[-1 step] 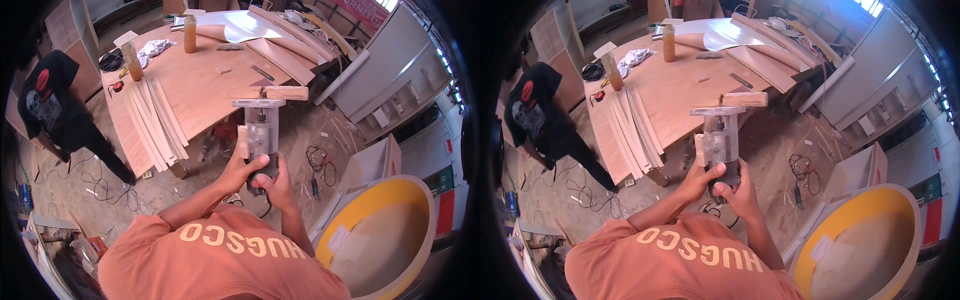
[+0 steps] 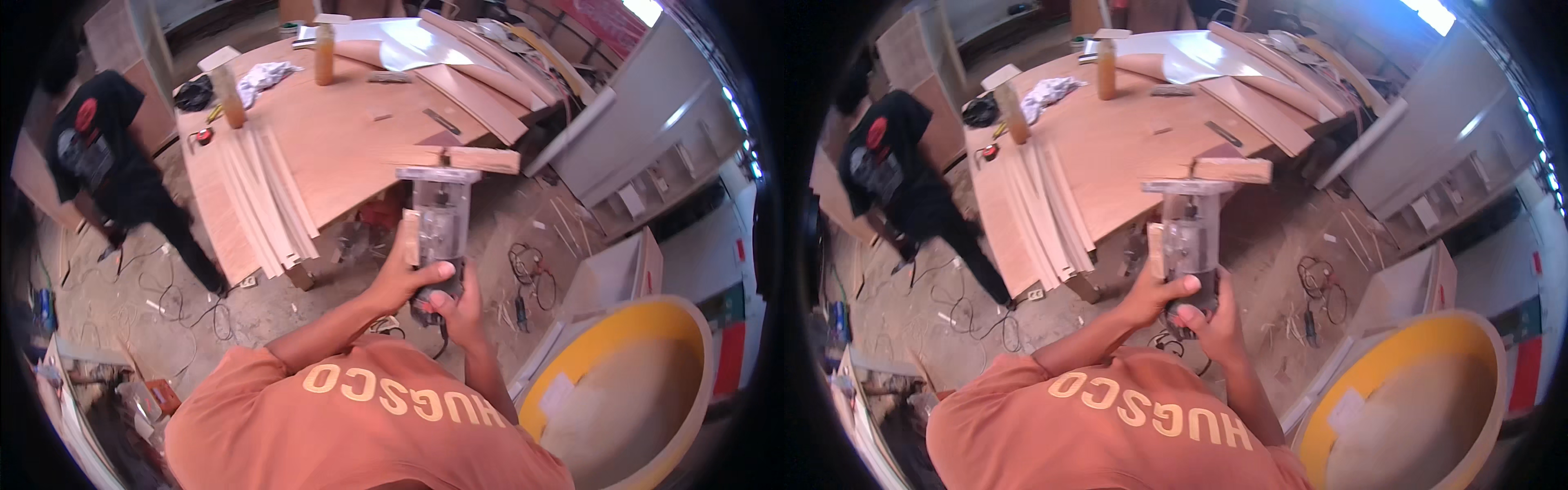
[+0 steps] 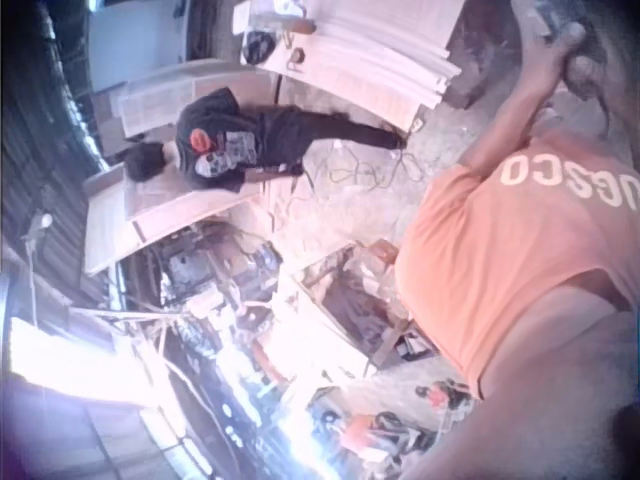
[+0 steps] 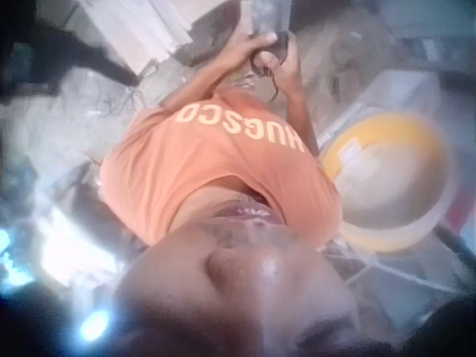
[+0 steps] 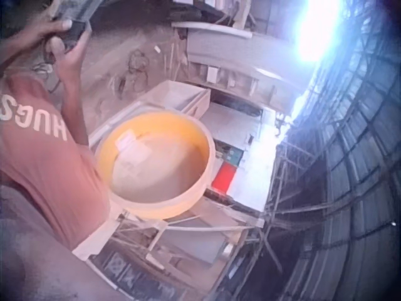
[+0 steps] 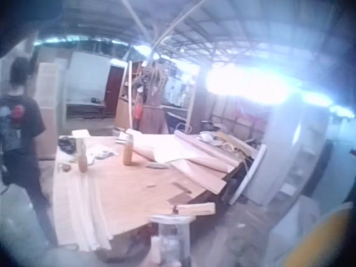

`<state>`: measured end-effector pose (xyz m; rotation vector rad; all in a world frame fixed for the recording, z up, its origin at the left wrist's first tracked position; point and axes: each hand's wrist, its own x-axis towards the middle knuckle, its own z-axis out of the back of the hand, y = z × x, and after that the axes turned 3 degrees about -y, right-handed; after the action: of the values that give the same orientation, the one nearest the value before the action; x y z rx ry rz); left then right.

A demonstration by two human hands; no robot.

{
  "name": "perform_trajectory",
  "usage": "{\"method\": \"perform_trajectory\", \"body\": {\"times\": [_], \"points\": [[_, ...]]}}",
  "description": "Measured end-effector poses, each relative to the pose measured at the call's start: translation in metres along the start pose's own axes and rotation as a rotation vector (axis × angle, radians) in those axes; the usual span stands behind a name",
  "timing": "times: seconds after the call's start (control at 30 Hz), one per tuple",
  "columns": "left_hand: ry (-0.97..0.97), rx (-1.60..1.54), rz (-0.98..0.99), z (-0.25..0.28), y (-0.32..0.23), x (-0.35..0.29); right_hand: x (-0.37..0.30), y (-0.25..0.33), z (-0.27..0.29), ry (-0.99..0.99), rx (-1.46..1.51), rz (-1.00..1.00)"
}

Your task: The person handles a power router, uses a drill to make a pilot hole, and then adjusts the router bit depth before using it to trim the edge of a piece of wood. They move between different work surfaces and handle multiple wooden components.

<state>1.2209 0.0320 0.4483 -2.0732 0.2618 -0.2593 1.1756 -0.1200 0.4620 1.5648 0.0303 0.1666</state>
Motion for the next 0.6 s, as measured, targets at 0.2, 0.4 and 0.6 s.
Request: {"method": "perform_trajectory", "body": {"times": [0.2,0.4,0.6], "points": [[0.037,-0.219,0.014,0.019,0.012,-0.003,0.008,0.001,-0.019,0.073,0.106,0.108],[0.046,-0.176,-0.097,0.06,-0.005,-0.011,0.018,-0.01,-0.063,0.082,0.205,0.093],[-0.032,-0.106,-0.03,0.102,-0.027,-0.018,0.043,-0.022,-0.096,0.209,0.213,0.07]]}}
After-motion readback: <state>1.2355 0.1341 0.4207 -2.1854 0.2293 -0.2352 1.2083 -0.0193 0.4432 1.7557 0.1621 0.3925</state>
